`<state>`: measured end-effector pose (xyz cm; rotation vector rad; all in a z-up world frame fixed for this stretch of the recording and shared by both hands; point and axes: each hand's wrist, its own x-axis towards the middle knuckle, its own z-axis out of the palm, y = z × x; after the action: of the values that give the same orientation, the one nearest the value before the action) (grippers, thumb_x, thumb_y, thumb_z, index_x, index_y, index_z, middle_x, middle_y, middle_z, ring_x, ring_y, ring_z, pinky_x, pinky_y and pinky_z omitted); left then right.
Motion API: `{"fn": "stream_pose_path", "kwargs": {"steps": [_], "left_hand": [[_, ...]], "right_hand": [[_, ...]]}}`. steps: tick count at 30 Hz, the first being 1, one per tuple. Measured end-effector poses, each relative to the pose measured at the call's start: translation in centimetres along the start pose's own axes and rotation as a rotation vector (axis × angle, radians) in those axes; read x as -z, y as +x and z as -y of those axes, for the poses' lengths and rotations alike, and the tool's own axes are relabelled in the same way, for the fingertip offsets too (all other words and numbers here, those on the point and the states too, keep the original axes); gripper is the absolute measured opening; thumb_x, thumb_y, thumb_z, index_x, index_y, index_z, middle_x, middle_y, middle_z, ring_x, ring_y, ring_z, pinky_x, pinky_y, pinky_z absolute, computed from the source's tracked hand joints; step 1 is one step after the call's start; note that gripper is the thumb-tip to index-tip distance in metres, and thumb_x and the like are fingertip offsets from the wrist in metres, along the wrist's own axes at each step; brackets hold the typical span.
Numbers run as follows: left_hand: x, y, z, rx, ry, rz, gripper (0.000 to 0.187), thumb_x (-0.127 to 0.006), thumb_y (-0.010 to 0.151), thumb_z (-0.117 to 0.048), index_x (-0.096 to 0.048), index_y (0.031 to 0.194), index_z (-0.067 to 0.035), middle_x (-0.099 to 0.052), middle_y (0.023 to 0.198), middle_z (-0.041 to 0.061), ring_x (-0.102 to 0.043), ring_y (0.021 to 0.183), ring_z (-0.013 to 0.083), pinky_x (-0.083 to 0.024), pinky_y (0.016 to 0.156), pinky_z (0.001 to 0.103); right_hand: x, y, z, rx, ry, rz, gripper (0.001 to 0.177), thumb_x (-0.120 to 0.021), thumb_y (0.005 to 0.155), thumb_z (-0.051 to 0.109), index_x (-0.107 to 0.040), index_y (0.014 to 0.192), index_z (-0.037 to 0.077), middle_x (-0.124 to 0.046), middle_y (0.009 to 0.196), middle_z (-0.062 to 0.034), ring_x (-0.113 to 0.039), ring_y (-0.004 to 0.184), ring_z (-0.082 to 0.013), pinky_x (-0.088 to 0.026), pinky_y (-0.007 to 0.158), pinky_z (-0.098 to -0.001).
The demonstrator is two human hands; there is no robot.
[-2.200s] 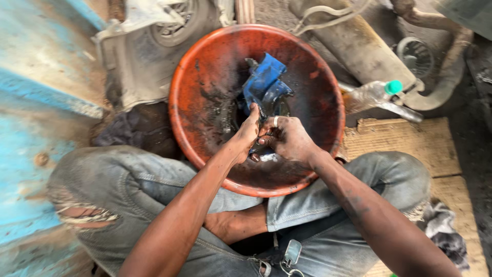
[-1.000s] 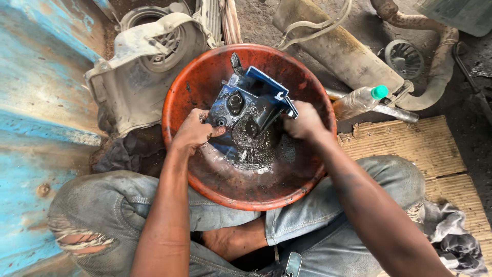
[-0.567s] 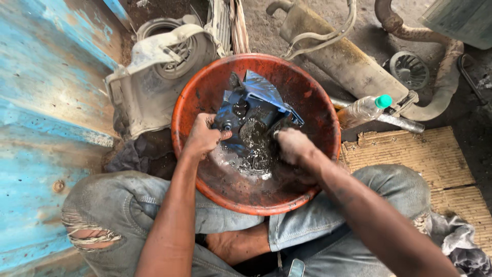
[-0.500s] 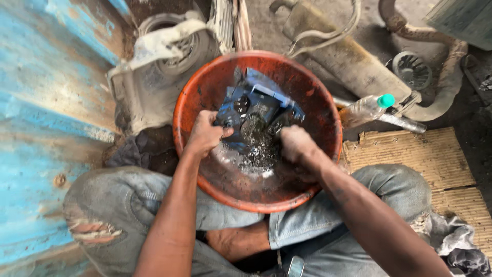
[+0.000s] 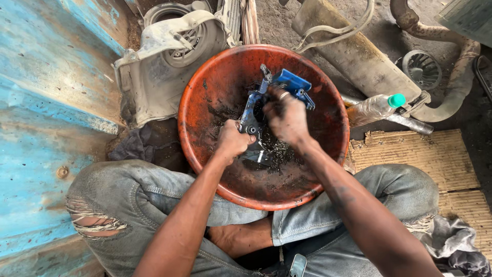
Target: The person scrubs a blue mechanical part in a red basin filled with dark liquid. They then pour a yellowish liquid from a plastic bottle onto the part and wipe it with a cloth.
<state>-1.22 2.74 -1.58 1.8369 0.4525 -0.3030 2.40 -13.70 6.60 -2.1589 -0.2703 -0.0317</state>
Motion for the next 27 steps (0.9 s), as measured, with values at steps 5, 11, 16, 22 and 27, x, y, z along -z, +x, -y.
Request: {"fn": "stream_pose_path", "kwargs": {"steps": [5, 11, 16, 22, 27], "left_hand": [[-0.5, 0.8, 0.8, -0.15, 0.242, -0.053, 0.035, -0.084, 0.065, -0.011, -0.076, 0.097, 0.0, -0.076, 0.097, 0.02, -0.075, 0.095, 0.0323, -0.058, 0.086, 0.04], [-1.1, 0.2, 0.4, -0.145, 0.33, -0.078, 0.023, -0.067, 0.075, -0.008, -0.079, 0.094, -0.001, -0.076, 0.095, 0.025, -0.074, 0.095, 0.039, -0.056, 0.091, 0.044], [-1.1, 0.1, 0.3, -0.125, 0.408, -0.131, 0.029, -0.067, 0.068, -0.006, -0.073, 0.096, 0.001, -0.071, 0.095, 0.03, -0.069, 0.093, 0.0456, -0.054, 0.087, 0.049], [-1.1, 0.5, 0.2, -0.211, 0.399, -0.097, 0.021, -0.066, 0.069, -0.005, -0.073, 0.087, 0.003, -0.072, 0.089, 0.028, -0.07, 0.089, 0.0455, -0.055, 0.088, 0.05], [-1.4, 0.6, -0.1, -0.135, 0.331, 0.102, 0.023, -0.058, 0.071, -0.002, -0.07, 0.09, -0.002, -0.077, 0.084, 0.023, -0.075, 0.074, 0.0392, -0.06, 0.075, 0.049]], "right_hand": [[-0.9, 0.2, -2.1, -0.07, 0.016, 0.121, 0.065, -0.079, 0.076, 0.013, -0.055, 0.136, 0.003, -0.076, 0.096, -0.0175, -0.074, 0.081, -0.0306, -0.06, 0.076, -0.04], [-0.1, 0.7, -3.8, -0.144, -0.64, 0.445, 0.042, -0.071, 0.092, 0.025, -0.065, 0.13, 0.011, -0.073, 0.105, -0.0247, -0.071, 0.098, -0.0416, -0.058, 0.088, -0.0472], [-0.6, 1.0, -8.0, -0.167, -0.373, 0.422, 0.051, -0.072, 0.082, 0.012, -0.066, 0.132, 0.016, -0.075, 0.112, -0.0191, -0.072, 0.1, -0.0305, -0.056, 0.09, -0.0411], [-3.1, 1.5, -11.1, -0.399, 0.651, 0.193, 0.06, -0.063, 0.068, -0.005, -0.067, 0.127, 0.006, -0.076, 0.121, -0.0067, -0.065, 0.09, -0.0154, -0.05, 0.073, -0.0316], [-2.5, 2.1, -10.5, -0.33, -0.017, 0.34, 0.045, -0.062, 0.073, 0.002, -0.071, 0.117, 0.003, -0.079, 0.1, -0.013, -0.072, 0.087, -0.021, -0.058, 0.082, -0.0351]]}}
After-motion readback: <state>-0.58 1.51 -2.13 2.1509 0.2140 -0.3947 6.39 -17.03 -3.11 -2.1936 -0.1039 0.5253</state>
